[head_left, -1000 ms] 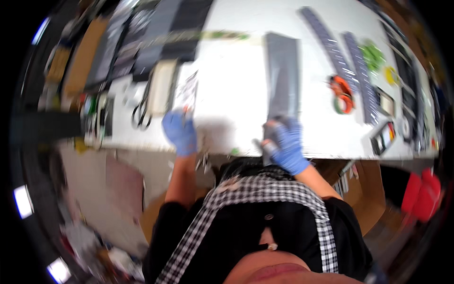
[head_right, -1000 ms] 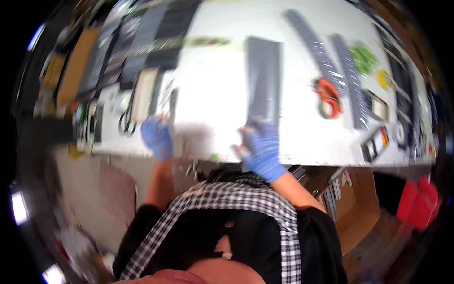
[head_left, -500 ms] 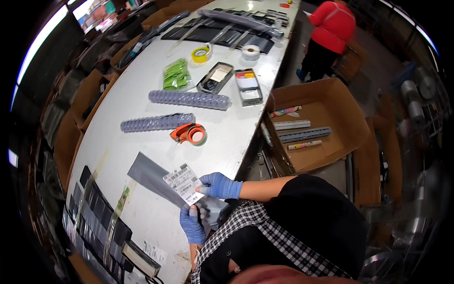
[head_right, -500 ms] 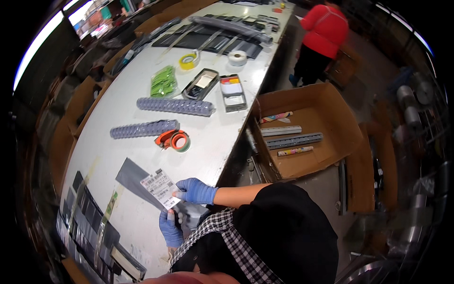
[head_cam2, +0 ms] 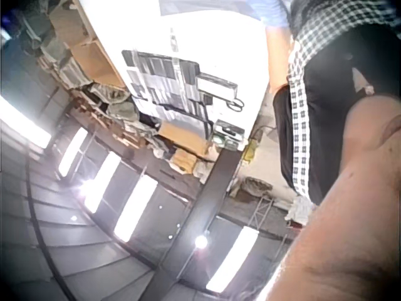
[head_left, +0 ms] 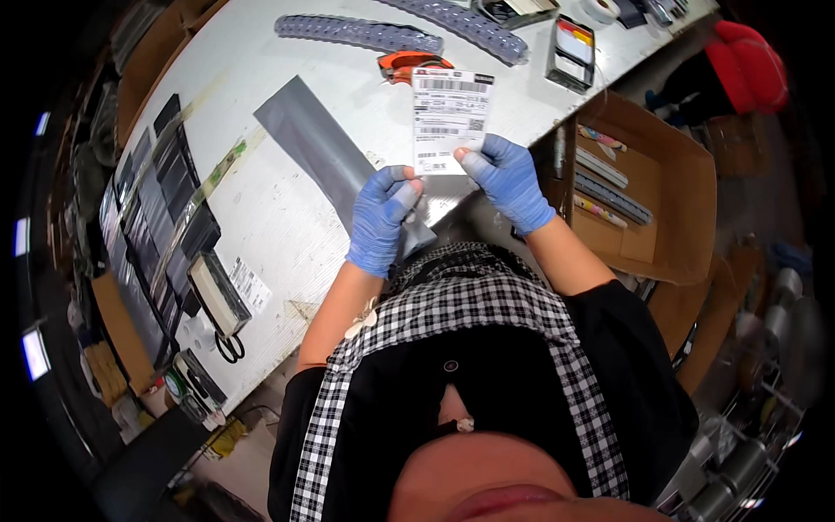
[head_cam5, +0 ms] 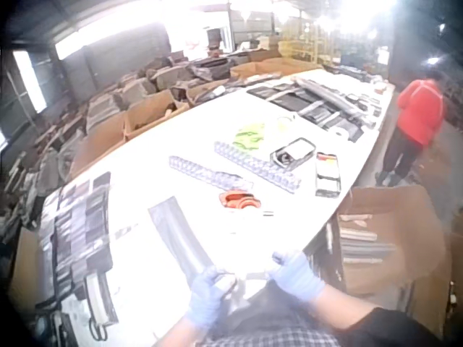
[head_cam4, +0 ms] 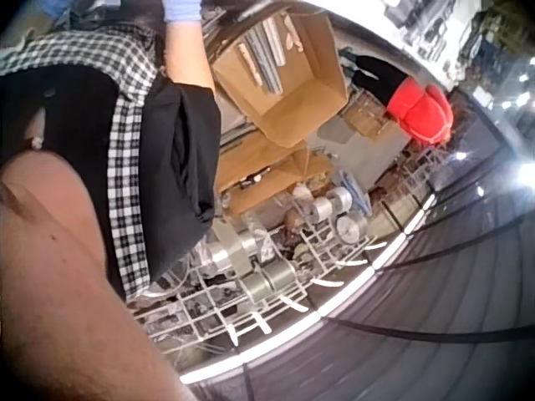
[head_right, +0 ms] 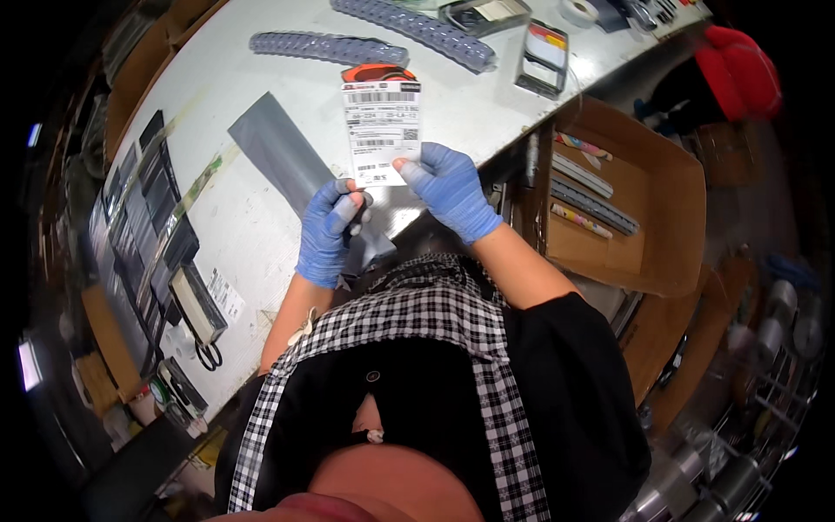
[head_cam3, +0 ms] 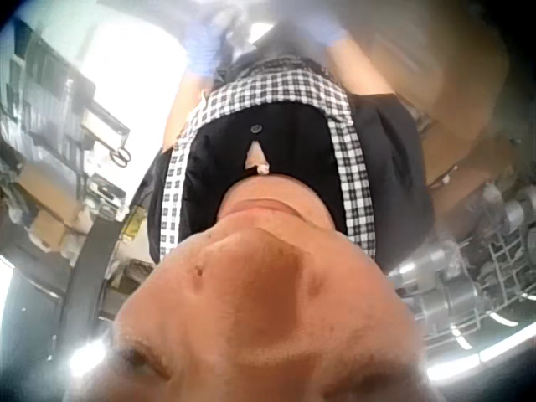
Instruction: The person places long cylindrical objects into black plastic bags, seals them, and affixes shipping labels. They use a tape dispenser to seal the bags and place the finished packages into a cardboard box.
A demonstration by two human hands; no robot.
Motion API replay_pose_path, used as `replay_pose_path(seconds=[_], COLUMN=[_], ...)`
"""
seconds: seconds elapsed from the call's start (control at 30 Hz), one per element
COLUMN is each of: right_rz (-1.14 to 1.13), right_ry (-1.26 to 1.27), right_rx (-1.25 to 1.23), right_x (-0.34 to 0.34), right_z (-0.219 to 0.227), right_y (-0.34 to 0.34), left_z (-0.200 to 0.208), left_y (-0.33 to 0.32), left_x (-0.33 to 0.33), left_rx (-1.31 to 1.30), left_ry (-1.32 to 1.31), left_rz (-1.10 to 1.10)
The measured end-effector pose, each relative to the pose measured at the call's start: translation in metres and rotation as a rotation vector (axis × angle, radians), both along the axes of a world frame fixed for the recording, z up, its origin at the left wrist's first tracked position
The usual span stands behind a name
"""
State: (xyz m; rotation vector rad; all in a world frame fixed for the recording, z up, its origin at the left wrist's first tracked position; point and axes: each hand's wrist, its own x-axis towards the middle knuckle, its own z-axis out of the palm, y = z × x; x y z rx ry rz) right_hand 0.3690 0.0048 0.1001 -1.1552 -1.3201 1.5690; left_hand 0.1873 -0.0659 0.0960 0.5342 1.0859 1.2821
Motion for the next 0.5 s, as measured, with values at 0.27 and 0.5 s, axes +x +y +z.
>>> replay_pose_path(seconds=[0.27,0.5], right_rz=[0.021,0.078], right_ry=[0.017,0.024], right_rx=[0.026,-0.014], right_x=[-0.011,-0.021], right_z=[-0.008,-0.006], right_y=[0.0,-0.002], left_z=[-0.008,-0.005], left_y=[-0.012,-0.015], left_x=[-0.008,-0.017], left_rx=[-0.031,-0.05], left_ry=[0.077,0.098], left_rz=[0.074,0.102])
